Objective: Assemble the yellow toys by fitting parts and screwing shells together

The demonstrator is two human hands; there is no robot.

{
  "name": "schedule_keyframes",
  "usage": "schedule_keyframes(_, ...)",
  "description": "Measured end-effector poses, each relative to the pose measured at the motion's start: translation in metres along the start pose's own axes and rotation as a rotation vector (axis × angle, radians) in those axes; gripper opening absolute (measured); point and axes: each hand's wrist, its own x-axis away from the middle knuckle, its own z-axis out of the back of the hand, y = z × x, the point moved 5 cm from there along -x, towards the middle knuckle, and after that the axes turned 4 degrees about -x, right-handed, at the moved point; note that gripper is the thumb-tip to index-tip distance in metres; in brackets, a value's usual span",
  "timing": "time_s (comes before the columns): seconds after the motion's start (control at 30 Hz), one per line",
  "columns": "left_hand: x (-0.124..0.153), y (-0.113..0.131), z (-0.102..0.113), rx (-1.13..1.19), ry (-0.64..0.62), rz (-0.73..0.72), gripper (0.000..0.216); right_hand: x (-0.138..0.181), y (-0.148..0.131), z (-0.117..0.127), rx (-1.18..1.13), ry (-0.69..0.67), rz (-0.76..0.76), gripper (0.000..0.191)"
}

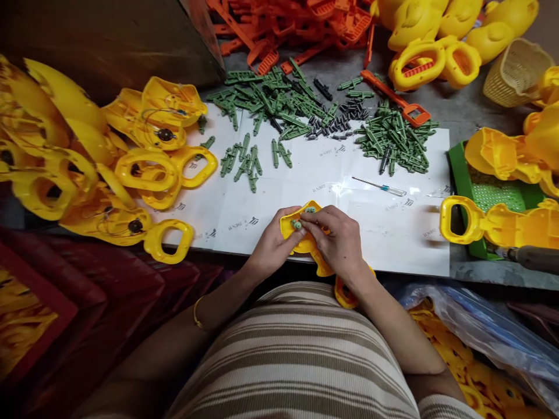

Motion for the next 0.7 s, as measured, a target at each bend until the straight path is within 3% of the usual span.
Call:
schedule_keyframes(0.13, -0.004, 0.013, 0.012, 0.133, -0.053, 0.090, 0.049, 0.005, 0.004, 0.028, 0.064, 0.009, -0.033, 0.020)
schedule_keyframes(0.2, -0.010, 0.022, 0.018, 0.193, -0.058, 0.110, 0.047, 0.008, 0.015, 0.037, 0.033, -0.109, -0.175, 0.031)
schedule_keyframes(0.3, -0.016, 0.034, 0.025, 0.270, -0.059, 0.103, 0.046, 0.017, 0.029, 0.027, -0.211, -0.511, -0.359, 0.047)
schedule_keyframes(0.33, -0.017, 0.036, 0.025, 0.302, -0.083, 0.096, 0.049, 0.019, 0.030, 0.023, -0.311, -0.585, -0.392, 0.047)
schedule_keyframes(0.43, -0.014, 0.033, 0.025, 0.441, -0.239, 0.102, 0.062, 0.019, 0.033, 0.009, -0.543, -0.567, -0.501, 0.043)
schedule_keyframes(0.5, -0.010, 0.024, 0.030, 0.521, -0.275, 0.095, 0.075, 0.018, 0.029, -0.009, -0.628, -0.579, -0.565, 0.044)
schedule_keyframes(0.6, -0.001, 0.011, 0.048, 0.493, -0.118, -0.001, 0.096, 0.017, 0.007, -0.046, -0.684, -0.688, -0.550, 0.043)
schedule_keyframes(0.7, 0.015, 0.009, 0.073, 0.375, 0.083, -0.097, 0.097, 0.007, -0.022, -0.079, -0.651, -0.791, -0.416, 0.040)
